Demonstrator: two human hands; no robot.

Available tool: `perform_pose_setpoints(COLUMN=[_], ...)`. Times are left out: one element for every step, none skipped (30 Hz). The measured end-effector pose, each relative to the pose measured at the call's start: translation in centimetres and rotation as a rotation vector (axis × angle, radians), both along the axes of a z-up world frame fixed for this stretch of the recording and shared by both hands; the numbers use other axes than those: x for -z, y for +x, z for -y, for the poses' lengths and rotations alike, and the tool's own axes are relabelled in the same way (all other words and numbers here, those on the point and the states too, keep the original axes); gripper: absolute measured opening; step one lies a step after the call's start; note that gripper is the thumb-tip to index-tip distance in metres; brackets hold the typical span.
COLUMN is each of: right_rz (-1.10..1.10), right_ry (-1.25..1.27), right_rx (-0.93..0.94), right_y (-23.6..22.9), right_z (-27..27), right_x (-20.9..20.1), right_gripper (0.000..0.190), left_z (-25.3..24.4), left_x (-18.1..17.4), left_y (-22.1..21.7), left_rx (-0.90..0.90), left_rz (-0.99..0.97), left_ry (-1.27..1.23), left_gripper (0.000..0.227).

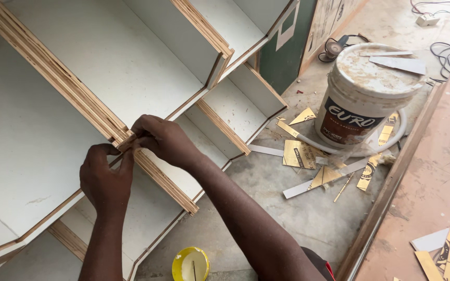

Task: The person applies glue to a small white strip using a brush and then attaches it to the edge of a wooden shelf. They press the strip firmly into place and continue attaching similar strips to other edges of the furniture.

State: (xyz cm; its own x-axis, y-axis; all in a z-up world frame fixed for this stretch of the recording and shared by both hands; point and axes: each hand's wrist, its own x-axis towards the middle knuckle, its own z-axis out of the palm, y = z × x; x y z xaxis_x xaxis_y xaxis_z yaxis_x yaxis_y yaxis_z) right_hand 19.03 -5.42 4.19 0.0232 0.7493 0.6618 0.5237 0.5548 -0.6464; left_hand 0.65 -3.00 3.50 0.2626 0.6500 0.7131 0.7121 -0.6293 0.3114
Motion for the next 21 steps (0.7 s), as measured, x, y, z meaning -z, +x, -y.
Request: perform_pose_setpoints(right_rz=[0.009,0.006,0.003,-0.004,0.015,0.031,0.047,0.051,0.054,0.056,0.033,0.007,-0.019,0.001,0.021,-0.42,-0.861,-0.521,-0.181,0.161,0.179], right_ry=[0.012,0.007,0.001,-0.007,-0.02,-0.041,-0.062,-0.053,-0.044,-0.036,-0.054,-0.071,-0.088,-0.117,-0.146,-0.257,-0.371,-0.281,-0.182,-0.07,-0.067], right_rx=[-0.022,-0.016,-0.01,-0.007,0.028,0.064,0.1,0.098,0.097,0.092,0.098,0.091,0.084,0.103,0.122,-0.087,-0.295,-0.111,0.069,0.25,0.254], right_y=[0.1,0.0,-0.2,-0.4,-0.6,-0.8,-1.0,-1.0,-1.0,-1.1,-1.0,-1.2,-1.5,-1.6,-1.4,-1.5,-1.8,-1.8,-1.8,-1.6,-1.7], right_z=[-0.1,-0.2,-0.3,-0.5,-1.0,-1.4,-1.8,-2.1,-2.4,-2.7,-3.1,-3.4,-3.7,-4.1,-4.5,-4.7,-4.8,-4.7,-4.3,-4.2,-4.1], right_x=[0.1,0.3,0.6,0.9,1.2,1.7,2.2,2.6,3.1,3.6,4.1,4.5,5.0,5.5,5.8,6.0,6.1,6.2,6.2,6.0,5.8], right_gripper=[0.024,0.023,0.023,0.022,0.022,0.021,0.021,0.021,0.021,0.021,0.018,0.014,0.011,0.009,0.008,0.008,0.017,0.015,0.019,0.026,0.027], left_z=[0.1,0.0,0.0,0.0,-0.3,-0.4,-0.6,-0.7,-0.9,-1.1,-1.3,-1.5,-1.7,-2.0,-2.3,-2.5,-2.6,-2.7,-2.8,-2.9,-3.0], left_x=[-0.2,-0.5,-0.6,-0.7,-0.8,-0.7,-0.4,-0.3,-0.2,-0.1,0.0,0.0,0.1,0.3,0.5,0.6,0.7,0.9,1.1,1.1,1.2], left_y=[-0.1,-0.1,-0.1,-0.3,-0.4,-0.4,-0.5,-0.4,-0.4,-0.4,-0.3,-0.4,-0.4,-0.5,-0.5,-0.6,-0.8,-0.9,-1.0,-1.0,-1.1], left_rx=[0.0,0.002,0.004,0.002,0.023,0.045,0.067,0.06,0.053,0.043,0.057,0.059,0.06,0.069,0.078,0.081,0.083,0.088,0.093,0.104,0.089], left_rz=[0.003,0.003,0.002,-0.002,-0.01,-0.02,-0.031,-0.045,-0.06,-0.077,-0.065,-0.057,-0.047,-0.033,-0.019,-0.019,-0.019,-0.015,-0.012,-0.005,-0.03], left_ry=[-0.01,-0.032,-0.053,-0.077,-0.044,-0.019,0.007,0.024,0.042,0.058,0.032,0.006,-0.02,-0.022,-0.024,-0.046,-0.068,-0.068,-0.067,-0.063,-0.036], left_gripper=[0.036,0.036,0.036,0.036,0.037,0.037,0.038,0.038,0.038,0.039,0.037,0.036,0.034,0.033,0.032,0.031,0.03,0.032,0.034,0.036,0.038])
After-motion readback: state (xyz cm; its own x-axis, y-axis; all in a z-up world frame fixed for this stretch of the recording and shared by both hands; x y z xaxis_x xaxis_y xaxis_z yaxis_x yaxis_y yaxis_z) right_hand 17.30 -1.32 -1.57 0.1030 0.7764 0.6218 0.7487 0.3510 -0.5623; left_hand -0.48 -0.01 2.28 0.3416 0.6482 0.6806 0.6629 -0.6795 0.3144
